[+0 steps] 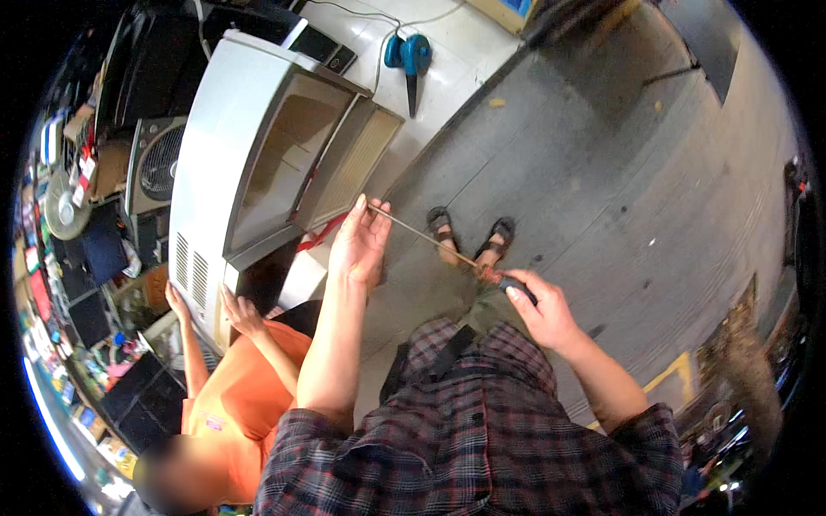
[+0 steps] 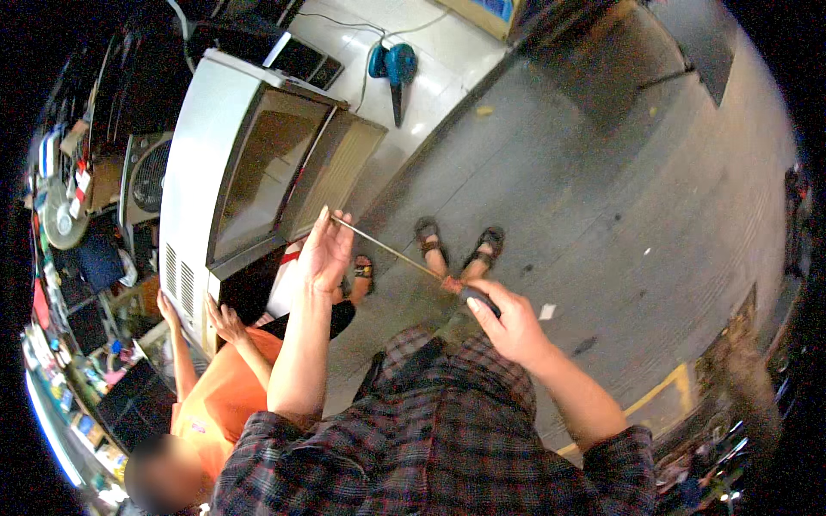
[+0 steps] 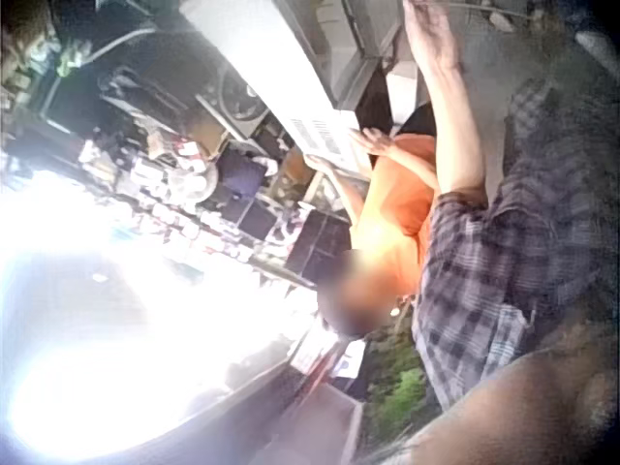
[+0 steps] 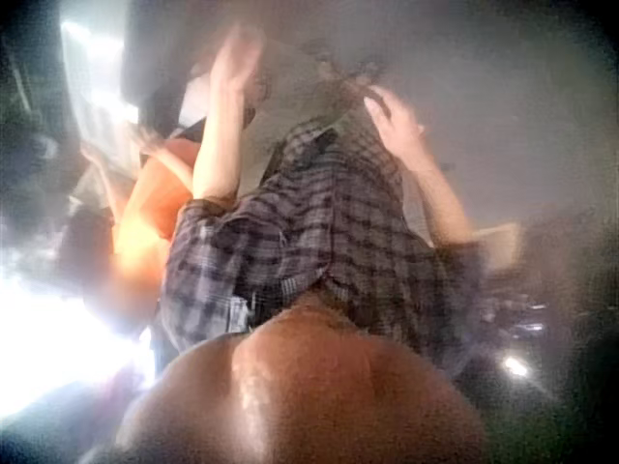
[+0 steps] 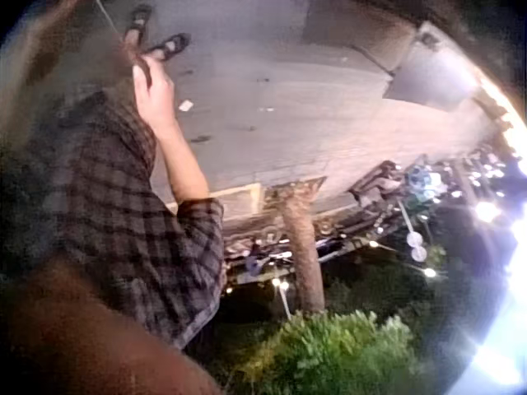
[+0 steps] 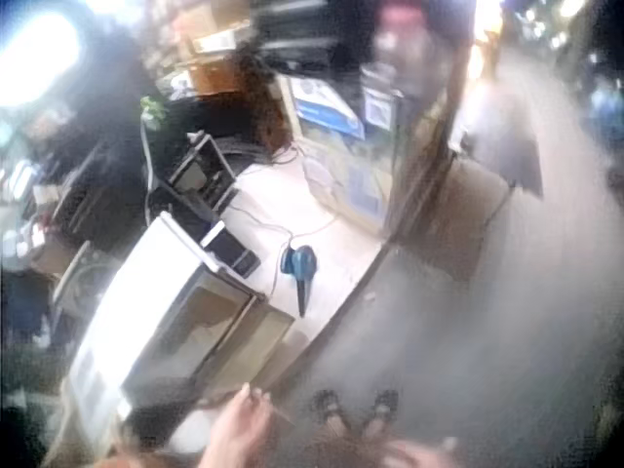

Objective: The person assembles a white appliance, likely a refrigerator, with the help of a coworker. They remove the back panel, insert a drawer into the bottom compartment, and use a screwdriver to secure the drawer and the back panel. The person also handles a red panel and a white vented cover during the process.

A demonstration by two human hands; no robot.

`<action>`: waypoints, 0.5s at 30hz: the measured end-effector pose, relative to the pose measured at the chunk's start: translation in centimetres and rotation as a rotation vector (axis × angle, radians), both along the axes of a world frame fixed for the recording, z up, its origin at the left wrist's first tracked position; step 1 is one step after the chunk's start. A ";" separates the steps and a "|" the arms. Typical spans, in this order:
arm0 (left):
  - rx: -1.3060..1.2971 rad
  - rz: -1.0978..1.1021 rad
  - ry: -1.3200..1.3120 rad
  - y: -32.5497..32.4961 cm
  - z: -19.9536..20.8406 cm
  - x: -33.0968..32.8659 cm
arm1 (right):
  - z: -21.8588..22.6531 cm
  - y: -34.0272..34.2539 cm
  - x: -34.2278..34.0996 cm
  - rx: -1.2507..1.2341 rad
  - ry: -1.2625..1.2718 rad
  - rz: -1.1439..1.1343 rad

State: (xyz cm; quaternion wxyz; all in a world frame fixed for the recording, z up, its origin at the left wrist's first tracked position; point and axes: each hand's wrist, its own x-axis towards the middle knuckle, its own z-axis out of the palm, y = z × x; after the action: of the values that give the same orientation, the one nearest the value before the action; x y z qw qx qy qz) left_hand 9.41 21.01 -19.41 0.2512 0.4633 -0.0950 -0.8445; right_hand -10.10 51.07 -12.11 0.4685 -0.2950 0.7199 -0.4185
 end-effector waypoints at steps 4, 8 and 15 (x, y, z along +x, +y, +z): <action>-0.022 -0.074 -0.049 -0.6 -3.3 -1.3 | -4.1 0.5 0.1 -0.077 0.085 -0.060; -0.090 -0.170 -0.119 -1.9 -5.2 -2.9 | -8.0 1.1 -0.3 0.071 -0.223 -0.112; -0.170 -0.357 -0.159 -5.0 -11.4 -3.4 | -17.0 -0.3 1.0 0.104 -1.242 -0.567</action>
State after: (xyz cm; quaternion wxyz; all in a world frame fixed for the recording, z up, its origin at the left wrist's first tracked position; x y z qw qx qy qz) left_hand 6.01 16.01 -30.77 0.1277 0.4814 -0.2658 -0.8254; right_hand -9.13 50.76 -29.10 0.6805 0.2224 0.3865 -0.5814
